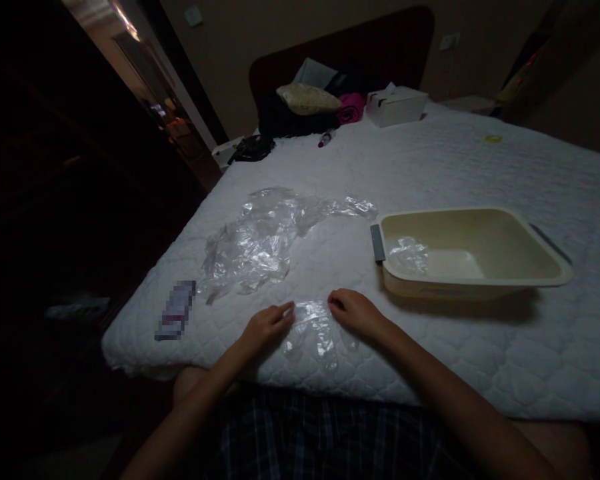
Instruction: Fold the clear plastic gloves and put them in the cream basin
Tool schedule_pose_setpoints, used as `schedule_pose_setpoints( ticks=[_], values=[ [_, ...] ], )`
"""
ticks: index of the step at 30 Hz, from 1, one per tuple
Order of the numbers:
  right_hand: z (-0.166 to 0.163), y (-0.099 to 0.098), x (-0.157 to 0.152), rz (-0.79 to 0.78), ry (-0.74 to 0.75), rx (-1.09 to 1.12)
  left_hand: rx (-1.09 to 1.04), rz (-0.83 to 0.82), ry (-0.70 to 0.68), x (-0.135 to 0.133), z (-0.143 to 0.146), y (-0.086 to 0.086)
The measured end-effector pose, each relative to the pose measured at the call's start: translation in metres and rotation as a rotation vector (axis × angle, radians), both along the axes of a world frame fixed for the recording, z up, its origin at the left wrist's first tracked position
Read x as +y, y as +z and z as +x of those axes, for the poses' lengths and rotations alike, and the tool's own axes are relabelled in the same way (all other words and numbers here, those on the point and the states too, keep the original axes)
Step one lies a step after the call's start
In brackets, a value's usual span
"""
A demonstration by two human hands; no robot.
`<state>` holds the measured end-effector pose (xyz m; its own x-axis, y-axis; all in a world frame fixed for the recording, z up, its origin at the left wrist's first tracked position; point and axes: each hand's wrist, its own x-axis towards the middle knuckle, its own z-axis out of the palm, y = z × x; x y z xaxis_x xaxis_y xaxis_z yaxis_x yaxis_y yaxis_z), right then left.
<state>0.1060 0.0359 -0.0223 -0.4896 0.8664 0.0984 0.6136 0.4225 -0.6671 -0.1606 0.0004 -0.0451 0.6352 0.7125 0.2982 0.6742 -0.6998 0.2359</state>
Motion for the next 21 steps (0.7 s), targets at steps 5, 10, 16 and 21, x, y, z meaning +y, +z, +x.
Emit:
schedule_pose_setpoints(
  ticks=[5,10,16,21],
  values=[
    [0.0,-0.016,0.002,0.111,-0.091,-0.092,-0.511,-0.245,0.38,0.004,0.008,0.0],
    [-0.004,-0.016,0.004,0.149,-0.136,-0.127,-0.669,-0.793,0.618,0.014,0.016,0.011],
    [-0.01,-0.016,0.003,0.169,-0.218,-0.117,-0.664,-0.954,0.579,0.021,0.021,0.012],
    [-0.009,-0.016,0.004,0.05,-0.205,0.082,-0.664,-0.8,0.584,0.023,0.019,-0.01]
  ],
)
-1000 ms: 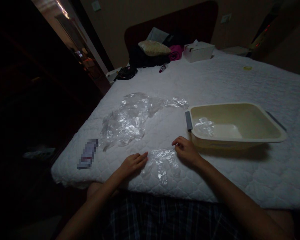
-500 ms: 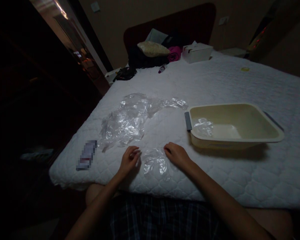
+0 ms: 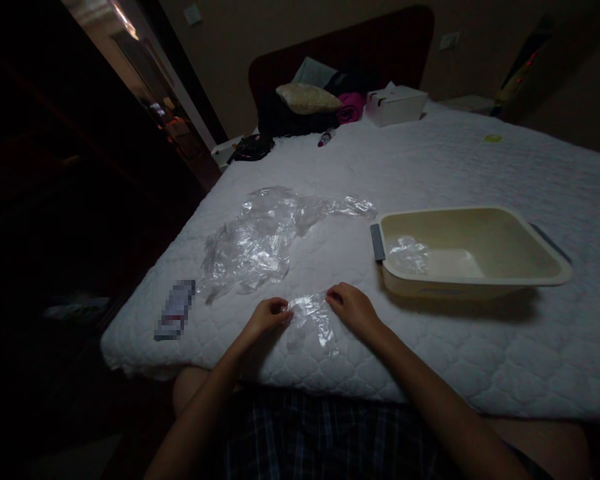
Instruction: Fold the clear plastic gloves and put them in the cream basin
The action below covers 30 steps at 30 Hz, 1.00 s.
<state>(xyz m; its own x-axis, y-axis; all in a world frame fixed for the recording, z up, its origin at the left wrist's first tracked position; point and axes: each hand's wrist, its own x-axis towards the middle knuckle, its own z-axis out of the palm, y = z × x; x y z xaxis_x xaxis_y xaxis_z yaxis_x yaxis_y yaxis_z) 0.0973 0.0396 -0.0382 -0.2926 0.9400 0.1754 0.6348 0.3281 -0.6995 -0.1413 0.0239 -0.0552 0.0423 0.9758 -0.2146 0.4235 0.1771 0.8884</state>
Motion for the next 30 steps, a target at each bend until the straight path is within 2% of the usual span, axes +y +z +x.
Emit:
schedule_pose_setpoints(
  ticks=[2,7,12,15,19,22,27,30],
  values=[
    [0.004,0.0,0.002,-0.064,-0.002,0.122,-0.003,0.027,0.018,-0.001,-0.001,-0.006],
    [0.028,-0.002,0.012,-0.146,-0.158,0.288,-0.012,0.085,0.017,-0.003,-0.002,-0.009],
    [0.044,-0.005,0.015,-0.388,-0.097,0.326,-0.043,0.09,0.029,-0.003,-0.003,-0.01],
    [0.04,-0.003,0.011,-0.516,-0.099,0.358,-0.109,0.04,0.053,-0.003,-0.001,-0.008],
    [0.032,0.0,0.008,-0.631,-0.082,0.447,-0.286,-0.067,0.121,-0.006,0.005,0.002],
    [0.031,0.002,0.01,-0.681,-0.071,0.473,-0.379,-0.125,0.154,-0.009,0.007,0.011],
    [0.035,0.002,0.019,-0.752,-0.053,0.481,-0.375,-0.142,0.117,-0.01,0.005,0.015],
    [0.036,-0.002,0.025,-0.682,-0.083,0.443,-0.307,-0.122,0.111,-0.007,0.002,0.016]
  ],
)
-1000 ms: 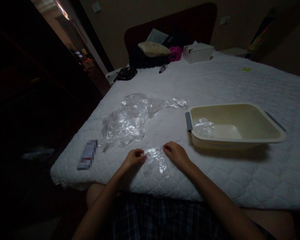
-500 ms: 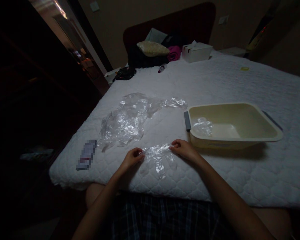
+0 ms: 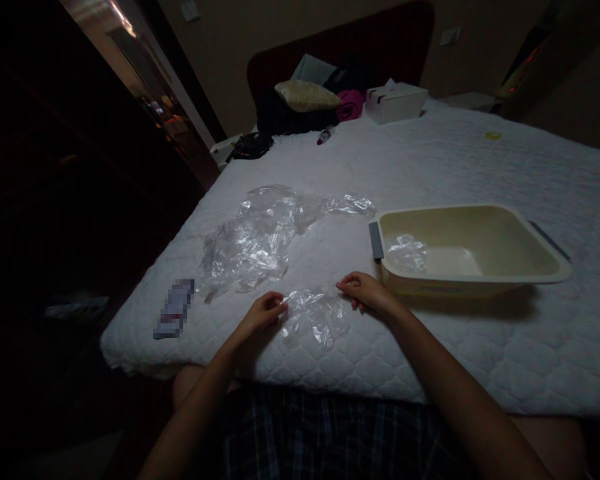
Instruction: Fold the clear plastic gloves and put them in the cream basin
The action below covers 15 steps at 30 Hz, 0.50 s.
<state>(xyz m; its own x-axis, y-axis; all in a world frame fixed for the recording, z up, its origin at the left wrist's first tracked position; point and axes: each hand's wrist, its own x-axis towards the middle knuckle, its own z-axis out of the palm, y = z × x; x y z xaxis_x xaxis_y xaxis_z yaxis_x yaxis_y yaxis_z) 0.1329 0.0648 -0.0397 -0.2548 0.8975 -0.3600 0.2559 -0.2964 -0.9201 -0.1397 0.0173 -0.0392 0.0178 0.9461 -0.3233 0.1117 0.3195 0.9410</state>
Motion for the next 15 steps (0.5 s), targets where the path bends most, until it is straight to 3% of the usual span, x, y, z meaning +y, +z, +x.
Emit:
schedule_pose_setpoints(
  ticks=[4,7,15],
  values=[
    [0.0,-0.008,0.01,0.241,-0.025,-0.104,0.141,0.092,-0.035,0.005,-0.006,0.001],
    [0.0,-0.012,0.017,0.394,0.044,-0.193,0.199,0.164,-0.067,0.01,-0.013,-0.003],
    [-0.01,-0.001,0.013,0.462,0.191,-0.386,0.306,0.115,-0.231,0.024,-0.018,-0.017]
  ],
)
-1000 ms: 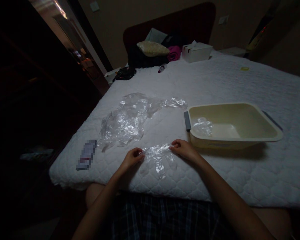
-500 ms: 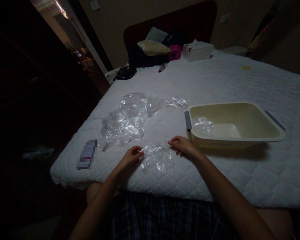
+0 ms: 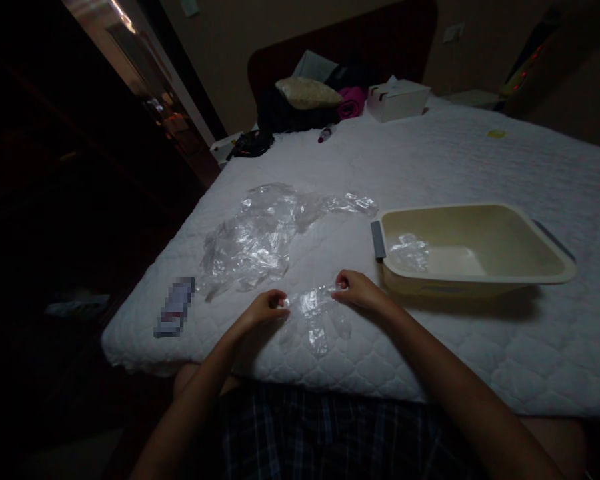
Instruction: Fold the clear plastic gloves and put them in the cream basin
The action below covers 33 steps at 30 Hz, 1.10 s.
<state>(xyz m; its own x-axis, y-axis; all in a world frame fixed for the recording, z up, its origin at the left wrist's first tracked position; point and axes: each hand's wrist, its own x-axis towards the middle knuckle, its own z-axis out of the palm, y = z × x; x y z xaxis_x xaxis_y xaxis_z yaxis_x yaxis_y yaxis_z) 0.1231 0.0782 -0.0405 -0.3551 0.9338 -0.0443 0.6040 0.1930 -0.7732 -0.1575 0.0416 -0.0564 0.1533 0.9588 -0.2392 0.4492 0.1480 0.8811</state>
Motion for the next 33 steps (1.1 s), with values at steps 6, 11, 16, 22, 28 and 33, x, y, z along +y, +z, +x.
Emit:
schedule_pose_setpoints(
  ticks=[6,11,16,22,28,33],
  values=[
    [0.001,0.009,-0.008,0.014,0.034,0.048,-0.004,0.063,-0.03,-0.002,0.007,0.006],
    [0.002,0.015,-0.017,-0.026,0.026,0.133,-0.078,0.071,-0.048,-0.007,0.007,0.01],
    [0.001,0.007,-0.02,-0.042,-0.045,0.221,-0.05,0.007,-0.099,-0.007,0.008,0.016],
    [-0.001,0.004,-0.024,0.001,-0.115,0.276,-0.126,-0.067,-0.145,-0.008,0.01,0.022],
    [-0.001,0.003,-0.025,-0.061,-0.107,0.323,-0.018,0.011,-0.145,-0.007,0.008,0.009],
    [0.003,0.004,-0.026,-0.2,-0.125,0.334,0.049,0.11,-0.132,-0.01,0.008,0.006]
  ],
)
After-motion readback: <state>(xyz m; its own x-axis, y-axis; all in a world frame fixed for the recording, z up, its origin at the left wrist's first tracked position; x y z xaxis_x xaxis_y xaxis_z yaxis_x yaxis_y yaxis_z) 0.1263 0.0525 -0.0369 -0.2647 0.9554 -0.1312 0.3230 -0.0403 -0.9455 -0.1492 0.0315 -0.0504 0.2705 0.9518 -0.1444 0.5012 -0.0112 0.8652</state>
